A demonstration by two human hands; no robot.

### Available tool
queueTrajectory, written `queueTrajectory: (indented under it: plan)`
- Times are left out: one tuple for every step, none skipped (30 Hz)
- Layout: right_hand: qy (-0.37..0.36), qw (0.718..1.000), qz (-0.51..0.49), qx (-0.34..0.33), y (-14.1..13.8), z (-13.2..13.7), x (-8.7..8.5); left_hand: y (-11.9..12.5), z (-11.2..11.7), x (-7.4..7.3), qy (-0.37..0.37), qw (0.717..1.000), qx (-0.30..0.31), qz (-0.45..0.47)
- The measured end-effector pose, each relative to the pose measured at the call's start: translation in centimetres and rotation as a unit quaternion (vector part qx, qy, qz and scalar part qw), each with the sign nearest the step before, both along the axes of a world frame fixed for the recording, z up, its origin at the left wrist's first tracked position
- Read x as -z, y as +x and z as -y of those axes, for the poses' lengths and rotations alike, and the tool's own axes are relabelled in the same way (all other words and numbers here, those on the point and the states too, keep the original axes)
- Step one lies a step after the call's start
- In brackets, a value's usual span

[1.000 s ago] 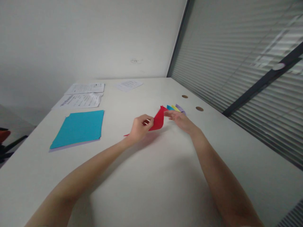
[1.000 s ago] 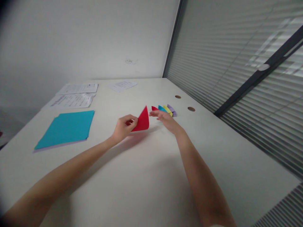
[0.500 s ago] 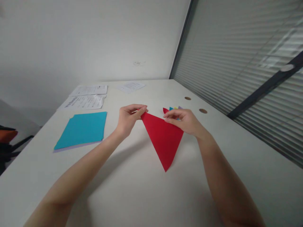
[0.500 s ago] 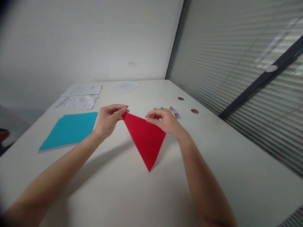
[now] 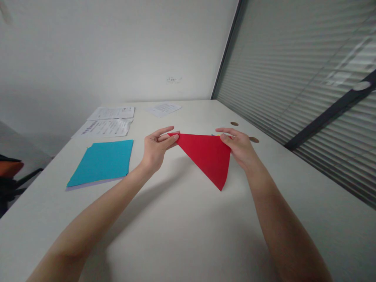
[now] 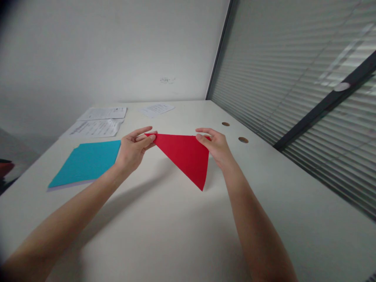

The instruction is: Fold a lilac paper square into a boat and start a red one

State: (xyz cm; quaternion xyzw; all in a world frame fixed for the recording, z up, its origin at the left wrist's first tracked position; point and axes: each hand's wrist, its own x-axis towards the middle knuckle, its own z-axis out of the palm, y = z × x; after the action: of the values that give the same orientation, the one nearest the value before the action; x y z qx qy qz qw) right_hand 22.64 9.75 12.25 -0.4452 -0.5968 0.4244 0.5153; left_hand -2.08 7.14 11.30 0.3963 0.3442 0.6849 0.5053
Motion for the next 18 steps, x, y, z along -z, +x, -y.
queueTrajectory:
  plan:
    - [-0.007,1.000,-0.014,0.004,0.0,-0.2,0.2,0.0,0.0,0.0,0.003,1.000,-0.005,0.007]
    - [-0.006,1.000,-0.024,0.011,0.0,-0.3,0.4,0.0,0.0,-0.1,0.007,1.000,-0.006,0.011]
    - [0.001,0.999,-0.030,0.021,-0.1,-0.3,0.4,-0.1,0.0,-0.1,0.010,1.000,0.000,0.010]
    - [0.015,0.999,-0.033,0.033,-0.2,-0.3,0.4,-0.2,0.0,-0.1,0.011,1.000,0.009,0.005]
    - [0.037,0.998,-0.030,0.049,-0.2,-0.1,0.3,-0.3,0.0,0.0,0.008,1.000,0.018,-0.003]
    - [0.068,0.995,-0.023,0.072,-0.3,0.1,0.1,-0.4,0.0,0.0,0.001,1.000,0.021,-0.011]
    - [0.108,0.989,-0.013,0.105,-0.4,0.3,-0.1,-0.5,-0.1,0.0,-0.009,1.000,0.018,-0.016]
    - [0.155,0.978,0.003,0.142,-0.5,0.7,-0.4,-0.6,-0.1,-0.1,-0.023,0.999,0.014,-0.019]
    - [0.205,0.962,0.023,0.180,-0.6,1.1,-0.6,-0.6,-0.1,-0.2,-0.039,0.999,0.016,-0.019]
    - [0.252,0.944,0.048,0.209,-0.8,1.5,-0.8,-0.6,0.0,-0.3,-0.054,0.998,0.030,-0.016]
    - [0.295,0.927,0.079,0.219,-1.1,2.0,-1.0,-0.5,0.0,-0.4,-0.068,0.996,0.058,-0.014]
    - [0.330,0.914,0.117,0.207,-1.6,2.5,-1.0,-0.3,0.1,-0.5,-0.078,0.992,0.096,-0.012]
    - [0.354,0.905,0.165,0.172,-2.2,3.1,-0.9,-0.1,0.2,-0.6,-0.083,0.987,0.135,-0.013]
    - [0.381,0.891,0.217,0.119,-2.9,3.6,-0.8,0.1,0.2,-0.6,-0.080,0.983,0.165,-0.018]
    - [0.409,0.872,0.262,0.067,-3.6,4.0,-0.6,0.3,0.2,-0.5,-0.073,0.981,0.180,-0.026]
    - [0.421,0.852,0.309,0.020,-4.3,4.4,-0.3,0.3,0.2,-0.4,-0.062,0.981,0.178,-0.039]
    - [0.429,0.835,0.345,-0.014,-4.9,4.8,-0.1,0.3,0.2,-0.2,-0.049,0.983,0.166,-0.055]
    - [0.439,0.817,0.372,-0.053,-5.4,5.0,0.0,0.3,0.1,0.0,-0.037,0.986,0.147,-0.073]
